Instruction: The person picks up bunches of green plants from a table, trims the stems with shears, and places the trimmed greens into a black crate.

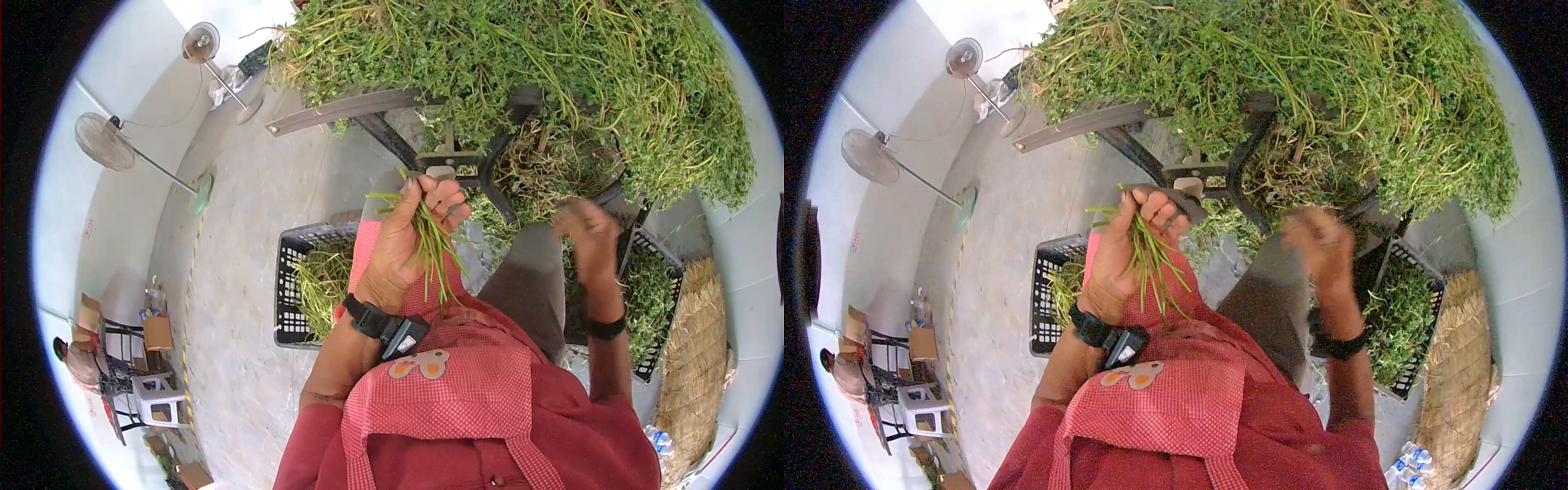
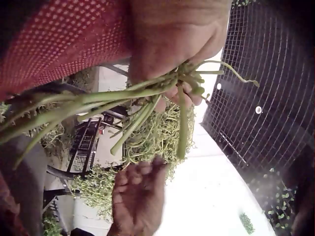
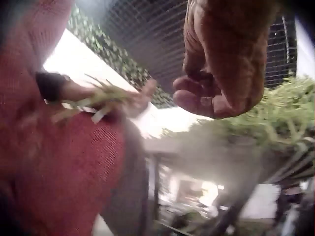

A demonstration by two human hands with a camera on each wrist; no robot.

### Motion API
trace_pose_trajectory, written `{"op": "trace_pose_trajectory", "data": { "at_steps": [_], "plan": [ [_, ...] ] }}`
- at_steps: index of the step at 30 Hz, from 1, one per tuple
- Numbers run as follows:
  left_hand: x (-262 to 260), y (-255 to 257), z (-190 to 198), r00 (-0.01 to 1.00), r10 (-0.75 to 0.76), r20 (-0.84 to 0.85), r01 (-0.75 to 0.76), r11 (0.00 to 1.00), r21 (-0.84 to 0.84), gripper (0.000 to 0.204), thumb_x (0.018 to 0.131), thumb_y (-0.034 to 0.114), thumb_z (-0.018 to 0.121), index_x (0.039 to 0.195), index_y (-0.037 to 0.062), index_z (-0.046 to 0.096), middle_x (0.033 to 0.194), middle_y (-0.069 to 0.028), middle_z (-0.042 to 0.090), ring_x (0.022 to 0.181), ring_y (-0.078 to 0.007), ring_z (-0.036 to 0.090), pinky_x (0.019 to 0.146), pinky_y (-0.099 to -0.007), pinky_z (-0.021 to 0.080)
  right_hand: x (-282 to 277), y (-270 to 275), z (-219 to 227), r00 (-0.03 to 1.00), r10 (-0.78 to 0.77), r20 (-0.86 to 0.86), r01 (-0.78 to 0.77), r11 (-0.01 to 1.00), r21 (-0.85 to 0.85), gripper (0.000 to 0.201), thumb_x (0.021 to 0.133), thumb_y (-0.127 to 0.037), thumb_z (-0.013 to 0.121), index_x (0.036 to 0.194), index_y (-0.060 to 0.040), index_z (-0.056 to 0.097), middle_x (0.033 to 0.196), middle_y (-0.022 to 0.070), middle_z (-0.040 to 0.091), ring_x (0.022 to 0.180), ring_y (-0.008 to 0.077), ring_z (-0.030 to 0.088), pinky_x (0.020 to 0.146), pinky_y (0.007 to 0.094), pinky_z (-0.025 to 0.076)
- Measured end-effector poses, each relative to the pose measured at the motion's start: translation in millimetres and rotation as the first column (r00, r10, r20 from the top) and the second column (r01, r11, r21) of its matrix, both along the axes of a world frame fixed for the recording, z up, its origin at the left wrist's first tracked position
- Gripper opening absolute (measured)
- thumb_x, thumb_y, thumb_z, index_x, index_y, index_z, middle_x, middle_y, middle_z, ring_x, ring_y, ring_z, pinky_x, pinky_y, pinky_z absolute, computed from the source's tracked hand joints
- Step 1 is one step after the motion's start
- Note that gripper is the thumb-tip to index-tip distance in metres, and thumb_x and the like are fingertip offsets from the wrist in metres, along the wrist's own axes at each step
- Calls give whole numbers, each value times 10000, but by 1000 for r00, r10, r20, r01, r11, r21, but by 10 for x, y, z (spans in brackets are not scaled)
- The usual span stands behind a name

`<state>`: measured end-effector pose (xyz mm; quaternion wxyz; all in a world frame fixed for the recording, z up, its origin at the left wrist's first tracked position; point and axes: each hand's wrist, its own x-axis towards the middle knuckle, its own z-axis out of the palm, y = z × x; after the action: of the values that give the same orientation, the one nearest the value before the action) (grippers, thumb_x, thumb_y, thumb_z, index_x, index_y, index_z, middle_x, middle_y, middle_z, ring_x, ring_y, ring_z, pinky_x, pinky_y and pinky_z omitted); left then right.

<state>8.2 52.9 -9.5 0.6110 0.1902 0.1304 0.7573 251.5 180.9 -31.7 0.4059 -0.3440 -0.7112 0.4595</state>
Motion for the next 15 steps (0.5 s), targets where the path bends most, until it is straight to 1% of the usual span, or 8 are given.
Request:
{"op": "trace_pose_trajectory", "data": {
  "at_steps": [1,2,4,8,10,11,13,15],
  "plan": [
    [5,-15,11,1000,0,-3,0,1000,4,233,927,303,482,968,85,551,1001,-105,640,958,-233,614,889,-415,478,-245,-294,260,989,146,-14,-146,982,-119,193,791,-76,615,970,-12,649,740,12,633,646,80,575,597,231,467],
    [23,-25,30,999,34,-25,-34,999,-27,234,927,302,482,973,83,548,1017,-115,634,963,-235,610,888,-410,479,-404,-474,383,958,282,48,-277,957,-84,187,775,-104,638,945,-26,655,740,41,647,640,76,582,580,237,463],
    [53,-40,56,997,63,-45,-65,996,-55,235,926,301,483,979,81,545,1034,-125,627,969,-238,605,888,-404,480,-688,-790,713,913,390,117,-406,896,179,258,753,-144,667,989,-48,623,723,97,639,632,145,621,571,273,474],
    [76,-75,102,984,85,-154,-104,988,-118,224,929,308,483,941,95,550,1057,-117,623,989,-248,590,903,-412,468,-1051,-951,571,936,277,219,-329,909,257,374,713,-170,700,1050,-70,573,703,123,623,634,240,636,576,318,488],
    [73,-80,102,982,67,-176,-91,987,-129,229,931,309,480,930,91,547,1065,-131,618,1008,-257,580,903,-400,468,-1139,-932,497,953,180,245,-231,952,200,362,700,-110,706,1032,-40,582,691,49,607,591,68,571,552,217,448],
    [72,-74,91,984,60,-168,-76,993,-90,238,934,315,472,918,88,544,1074,-139,612,1024,-265,569,903,-393,468,-1152,-916,448,951,181,252,-236,950,206,362,700,-110,706,1032,-40,582,691,49,607,591,68,571,552,217,448],
    [67,-74,82,986,65,-151,-72,997,-42,249,937,321,464,906,86,540,1082,-147,606,1040,-272,559,903,-386,467,-1152,-878,376,960,267,81,-273,959,81,398,699,-132,677,1070,-62,551,726,117,618,641,272,631,576,348,490],
    [69,-85,98,991,19,-132,-31,995,-93,276,941,334,447,887,78,535,1130,-164,580,1078,-273,537,915,-396,458,-1125,-827,382,950,298,92,-304,950,65,358,707,-116,661,1047,-55,566,740,119,619,654,273,633,583,349,491]
  ]
}}
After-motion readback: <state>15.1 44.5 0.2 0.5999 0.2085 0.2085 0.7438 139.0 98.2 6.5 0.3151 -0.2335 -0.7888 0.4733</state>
